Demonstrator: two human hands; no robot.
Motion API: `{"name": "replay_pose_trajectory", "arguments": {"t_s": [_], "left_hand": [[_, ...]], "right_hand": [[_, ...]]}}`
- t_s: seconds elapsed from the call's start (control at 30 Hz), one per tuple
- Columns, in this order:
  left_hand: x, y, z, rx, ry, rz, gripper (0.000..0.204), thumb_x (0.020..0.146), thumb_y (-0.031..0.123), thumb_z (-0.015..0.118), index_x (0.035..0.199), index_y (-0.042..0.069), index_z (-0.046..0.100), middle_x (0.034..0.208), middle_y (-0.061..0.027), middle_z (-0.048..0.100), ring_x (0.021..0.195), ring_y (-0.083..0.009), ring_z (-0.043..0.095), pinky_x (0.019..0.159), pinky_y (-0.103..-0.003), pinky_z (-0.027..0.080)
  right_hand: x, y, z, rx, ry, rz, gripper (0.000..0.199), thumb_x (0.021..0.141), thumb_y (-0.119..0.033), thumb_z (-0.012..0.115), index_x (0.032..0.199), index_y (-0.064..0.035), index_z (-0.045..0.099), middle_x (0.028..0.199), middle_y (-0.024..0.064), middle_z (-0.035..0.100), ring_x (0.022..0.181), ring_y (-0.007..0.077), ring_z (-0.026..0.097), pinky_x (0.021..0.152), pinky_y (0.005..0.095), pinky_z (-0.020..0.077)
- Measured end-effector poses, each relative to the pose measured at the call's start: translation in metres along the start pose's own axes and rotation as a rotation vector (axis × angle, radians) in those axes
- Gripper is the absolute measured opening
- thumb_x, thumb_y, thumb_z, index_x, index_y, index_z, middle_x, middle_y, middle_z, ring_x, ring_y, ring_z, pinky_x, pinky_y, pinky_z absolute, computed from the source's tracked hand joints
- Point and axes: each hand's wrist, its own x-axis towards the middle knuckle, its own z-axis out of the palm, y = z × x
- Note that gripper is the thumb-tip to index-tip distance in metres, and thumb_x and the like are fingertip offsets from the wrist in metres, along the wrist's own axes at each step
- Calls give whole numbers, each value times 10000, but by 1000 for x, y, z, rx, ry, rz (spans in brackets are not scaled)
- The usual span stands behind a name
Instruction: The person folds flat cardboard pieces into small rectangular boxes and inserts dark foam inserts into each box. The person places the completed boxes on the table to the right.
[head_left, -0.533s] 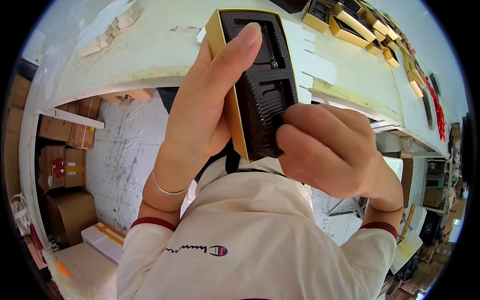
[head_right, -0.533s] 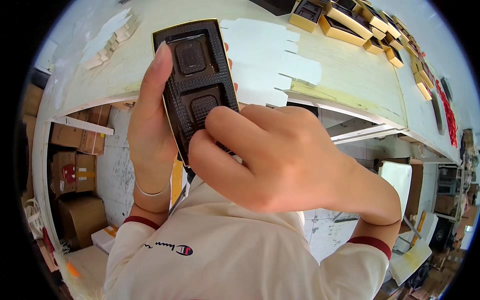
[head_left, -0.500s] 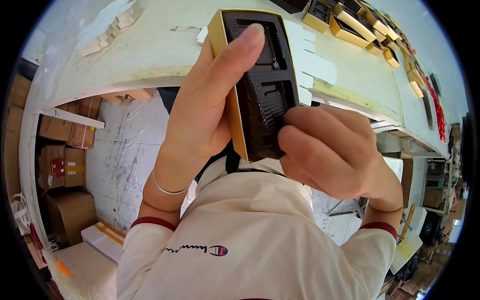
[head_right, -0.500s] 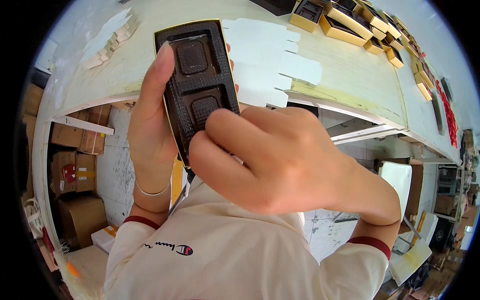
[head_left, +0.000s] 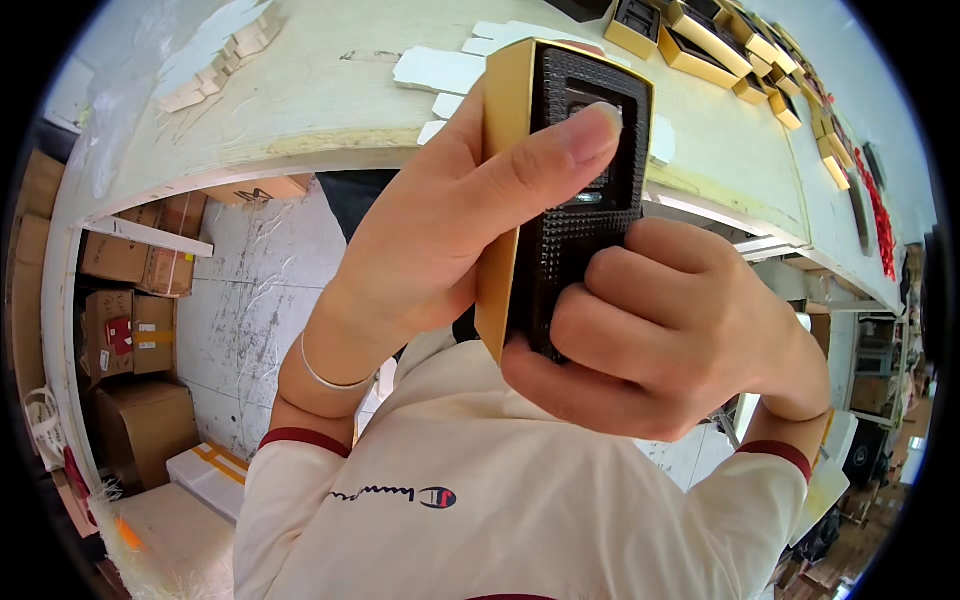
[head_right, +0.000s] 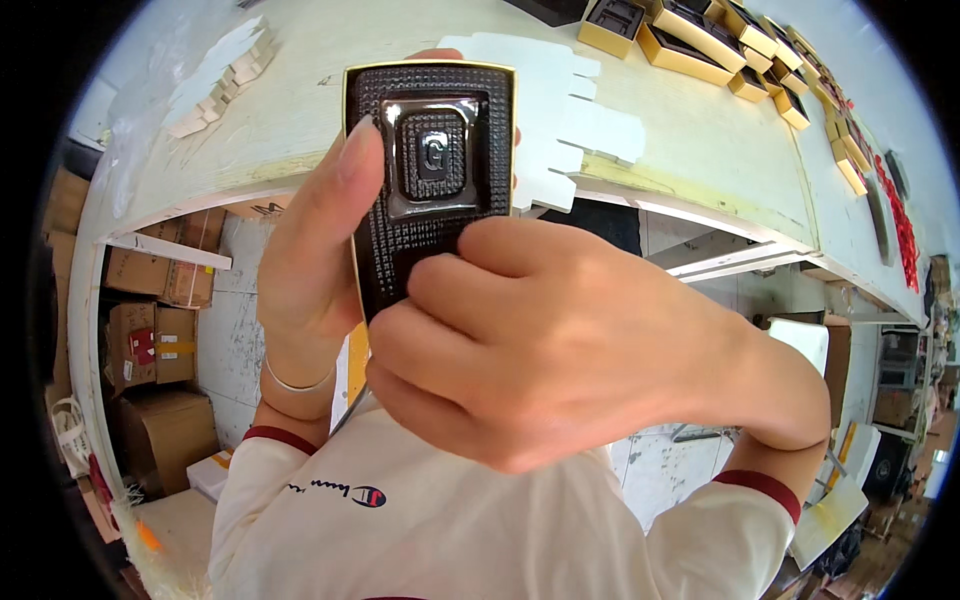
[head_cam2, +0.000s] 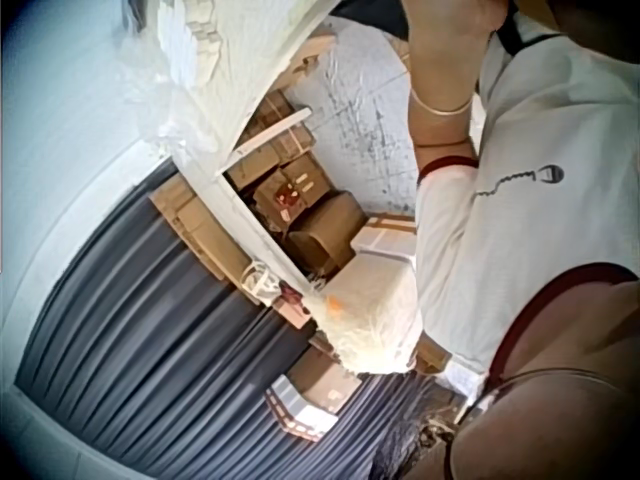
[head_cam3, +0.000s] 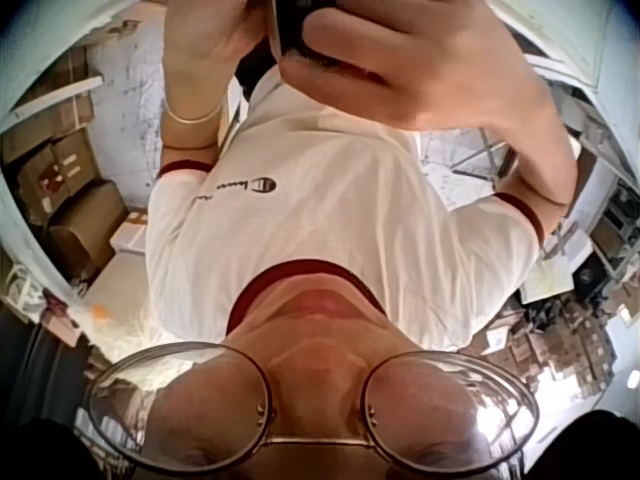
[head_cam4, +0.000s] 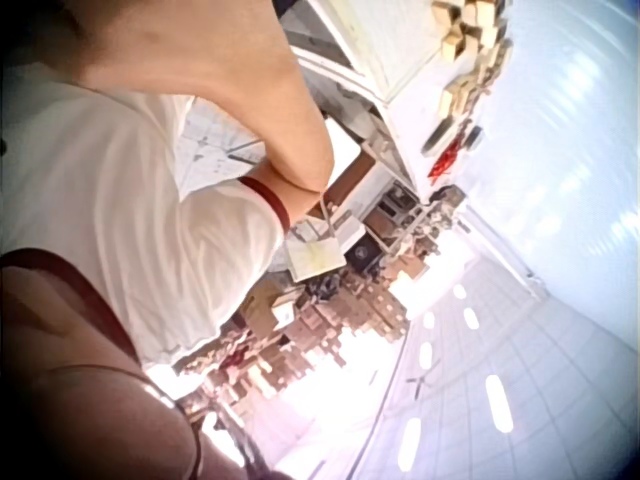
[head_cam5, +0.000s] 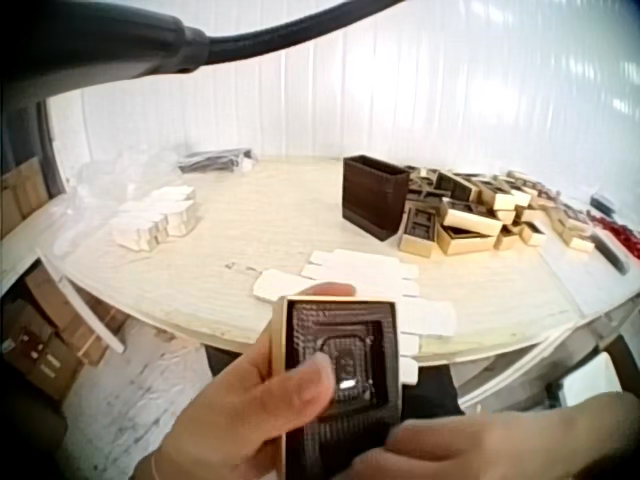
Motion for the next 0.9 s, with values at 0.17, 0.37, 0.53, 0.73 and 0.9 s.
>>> {"name": "replay_pose_trajectory", "arguments": {"t_s": [0.17, 0.37, 0.53, 0.73, 0.9], "left_hand": [[0, -1, -3, -93, -57, -63, 571, 949, 455, 385, 1386, 94, 318, 1208, -144, 538, 1042, -217, 568, 872, -345, 478], [-1, -2, 1, -270, -1, -15, 568, 962, 466, 332, 1335, 41, 392, 1226, -171, 533, 1057, -241, 565, 897, -372, 472], [-2, 3, 3, -621, 86, -17, 580, 962, 466, 338, 1268, -15, 445, 1182, -181, 553, 1008, -255, 580, 846, -361, 497], [15, -7, -13, -567, 197, -63, 571, 940, 516, 383, 1127, -5, 524, 957, -104, 604, 845, -216, 598, 749, -313, 524], [26, -14, -10, -554, 231, -18, 603, 914, 562, 405, 1112, 7, 531, 968, -87, 604, 860, -197, 594, 774, -310, 508]], "right_hand": [[6, -2, -8, -6, -85, 51, 329, 438, -125, 645, 767, -116, 642, 641, -32, 381, 526, 117, 359, 459, 259, 271], [10, -10, 7, 114, 108, 263, 313, 435, -167, 662, 742, -108, 633, 673, -26, 461, 584, 148, 405, 581, 323, 306], [9, -11, 15, 145, 279, 354, 233, 568, -173, 713, 757, -61, 636, 748, 24, 568, 667, 193, 505, 653, 345, 356], [1, -12, 48, -173, 457, 274, 265, 583, -142, 706, 807, -9, 660, 802, 74, 602, 736, 215, 564, 702, 345, 434], [0, 3, 51, 25, 522, 322, 244, 576, -108, 697, 788, 0, 643, 828, 76, 578, 774, 216, 557, 832, 374, 429]]}}
